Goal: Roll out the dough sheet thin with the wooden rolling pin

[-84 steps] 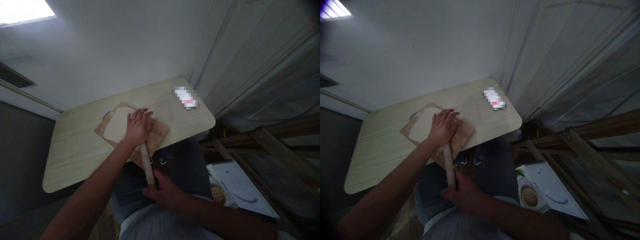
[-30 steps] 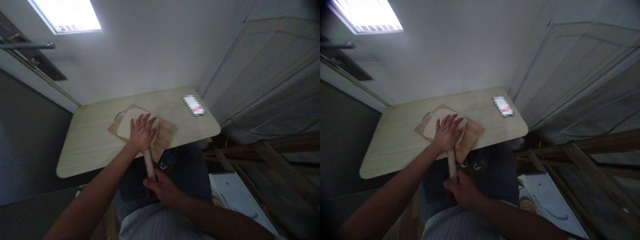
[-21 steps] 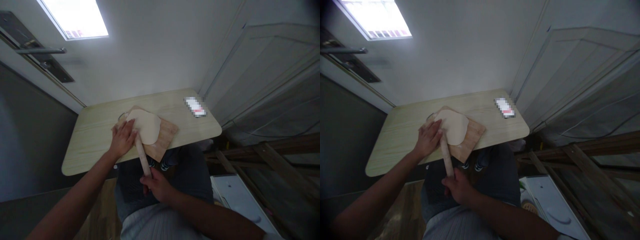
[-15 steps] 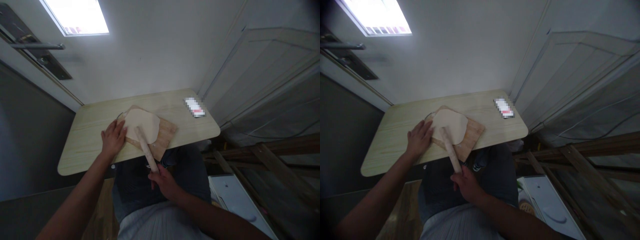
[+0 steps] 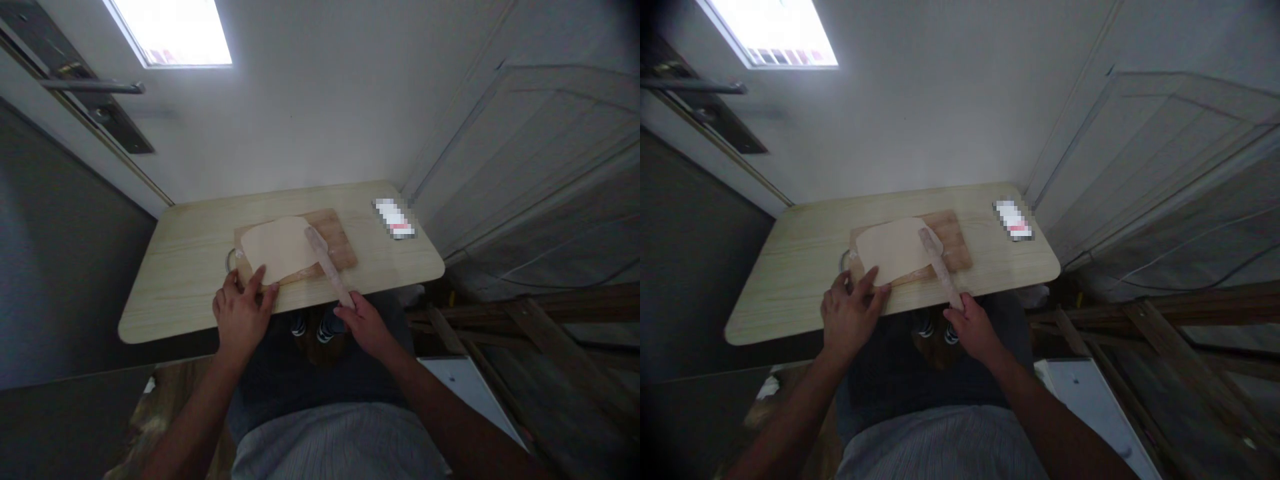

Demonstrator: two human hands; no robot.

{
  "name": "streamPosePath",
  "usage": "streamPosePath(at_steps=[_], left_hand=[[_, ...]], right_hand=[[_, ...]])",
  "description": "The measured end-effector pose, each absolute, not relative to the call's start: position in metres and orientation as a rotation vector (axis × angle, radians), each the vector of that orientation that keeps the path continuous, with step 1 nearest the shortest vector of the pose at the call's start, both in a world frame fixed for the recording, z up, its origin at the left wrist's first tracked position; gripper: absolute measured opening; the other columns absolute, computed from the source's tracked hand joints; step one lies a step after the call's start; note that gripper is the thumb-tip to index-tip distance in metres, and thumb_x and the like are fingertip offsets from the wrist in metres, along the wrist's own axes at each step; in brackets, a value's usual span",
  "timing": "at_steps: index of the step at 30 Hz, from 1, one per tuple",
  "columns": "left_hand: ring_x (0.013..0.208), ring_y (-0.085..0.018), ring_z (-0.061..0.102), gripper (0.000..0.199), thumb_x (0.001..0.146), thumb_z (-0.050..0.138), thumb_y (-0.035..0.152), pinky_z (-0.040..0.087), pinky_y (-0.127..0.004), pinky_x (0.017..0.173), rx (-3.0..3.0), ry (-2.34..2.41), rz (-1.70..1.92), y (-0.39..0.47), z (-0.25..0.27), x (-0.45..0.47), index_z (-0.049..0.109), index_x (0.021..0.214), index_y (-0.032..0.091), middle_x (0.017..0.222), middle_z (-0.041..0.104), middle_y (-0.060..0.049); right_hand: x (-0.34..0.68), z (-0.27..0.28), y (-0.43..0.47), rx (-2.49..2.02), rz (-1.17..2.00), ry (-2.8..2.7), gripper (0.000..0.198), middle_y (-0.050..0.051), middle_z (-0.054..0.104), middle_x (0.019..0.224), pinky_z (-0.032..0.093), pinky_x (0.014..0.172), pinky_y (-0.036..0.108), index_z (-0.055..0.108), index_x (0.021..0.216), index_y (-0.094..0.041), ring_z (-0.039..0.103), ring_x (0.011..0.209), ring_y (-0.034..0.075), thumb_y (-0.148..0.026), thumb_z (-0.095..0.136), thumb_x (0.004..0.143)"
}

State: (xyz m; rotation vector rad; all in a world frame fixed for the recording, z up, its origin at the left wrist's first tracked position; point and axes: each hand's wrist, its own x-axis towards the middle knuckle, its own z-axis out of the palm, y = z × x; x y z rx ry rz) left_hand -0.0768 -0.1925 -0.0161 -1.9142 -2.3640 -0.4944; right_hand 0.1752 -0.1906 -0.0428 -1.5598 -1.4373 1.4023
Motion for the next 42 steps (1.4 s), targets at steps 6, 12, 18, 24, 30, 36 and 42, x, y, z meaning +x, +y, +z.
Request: streamPosePath(at_steps=[6, 12, 18, 24, 30, 36, 42], left_hand=[[0.124, -0.038, 0.051, 0.053, 0.096, 0.047, 0.054, 0.045, -0.055, 0.1, -1.969, -2.353, -0.44, -0.21, -0.016, -0.064, 0.053, 0.144, 0.032, 0.152, 0.037, -0.017], [0.119, -0.036, 0.055, 0.054, 0.094, 0.051, 0.054, 0.039, -0.054, 0.104, -1.965, -2.34, -0.383, -0.221, -0.005, -0.061, 0.056, 0.14, 0.028, 0.134, 0.058, -0.015], [0.116, -0.033, 0.057, 0.048, 0.096, 0.047, 0.053, 0.041, -0.049, 0.102, -2.006, -2.287, -0.628, -0.169, 0.014, -0.072, 0.061, 0.131, 0.022, 0.121, 0.066, -0.012], [0.121, -0.027, 0.055, 0.041, 0.098, 0.045, 0.043, 0.043, -0.041, 0.103, -2.264, -2.109, -0.837, -0.054, 0.021, -0.043, 0.061, 0.13, 0.022, 0.13, 0.063, -0.01], [0.126, -0.032, 0.053, 0.045, 0.095, 0.048, 0.047, 0.04, -0.05, 0.106, -2.412, -2.119, -0.6, 0.002, 0.005, -0.018, 0.065, 0.128, 0.023, 0.136, 0.062, -0.013], [0.125, -0.032, 0.053, 0.044, 0.096, 0.044, 0.049, 0.037, -0.05, 0.107, -2.36, -2.116, -0.586, 0.0, -0.002, -0.011, 0.067, 0.124, 0.023, 0.132, 0.064, -0.012], [0.124, -0.033, 0.051, 0.044, 0.097, 0.04, 0.046, 0.037, -0.052, 0.105, -2.34, -2.088, -0.565, -0.008, -0.005, -0.007, 0.066, 0.122, 0.021, 0.129, 0.062, -0.015]], right_hand=[[0.174, -0.029, -0.178, -1.678, 1.27, -1.662, 0.022, -0.005, 0.052, 0.06, 0.031, 0.054, 0.025, 0.052, 0.081, -0.023, 0.05, 0.056, 0.013, -0.042, 0.057, 0.089], [0.182, -0.018, -0.176, -1.769, 1.048, -1.676, 0.035, 0.0, 0.065, 0.072, 0.038, 0.06, 0.027, 0.06, 0.098, -0.022, 0.059, 0.064, 0.018, -0.056, 0.056, 0.089], [0.195, -0.022, -0.173, -1.76, 0.866, -1.619, 0.04, 0.005, 0.072, 0.087, 0.046, 0.07, 0.031, 0.061, 0.114, -0.022, 0.065, 0.074, 0.021, -0.053, 0.057, 0.09], [0.205, -0.025, -0.17, -1.696, 0.963, -1.593, 0.048, 0.004, 0.071, 0.089, 0.049, 0.068, 0.031, 0.061, 0.124, -0.021, 0.064, 0.071, 0.019, -0.055, 0.057, 0.09], [0.227, -0.019, -0.155, -1.708, 0.782, -1.775, 0.042, 0.006, 0.073, 0.108, 0.05, 0.083, 0.035, 0.065, 0.125, -0.024, 0.067, 0.089, 0.022, -0.049, 0.058, 0.091], [0.233, -0.014, -0.126, -1.897, 0.493, -1.888, 0.044, 0.008, 0.073, 0.105, 0.048, 0.076, 0.034, 0.062, 0.131, -0.024, 0.066, 0.088, 0.024, -0.047, 0.052, 0.095], [0.226, -0.013, -0.118, -1.951, 0.432, -1.901, 0.049, 0.008, 0.073, 0.105, 0.044, 0.072, 0.033, 0.059, 0.135, -0.025, 0.067, 0.088, 0.025, -0.054, 0.052, 0.096]])
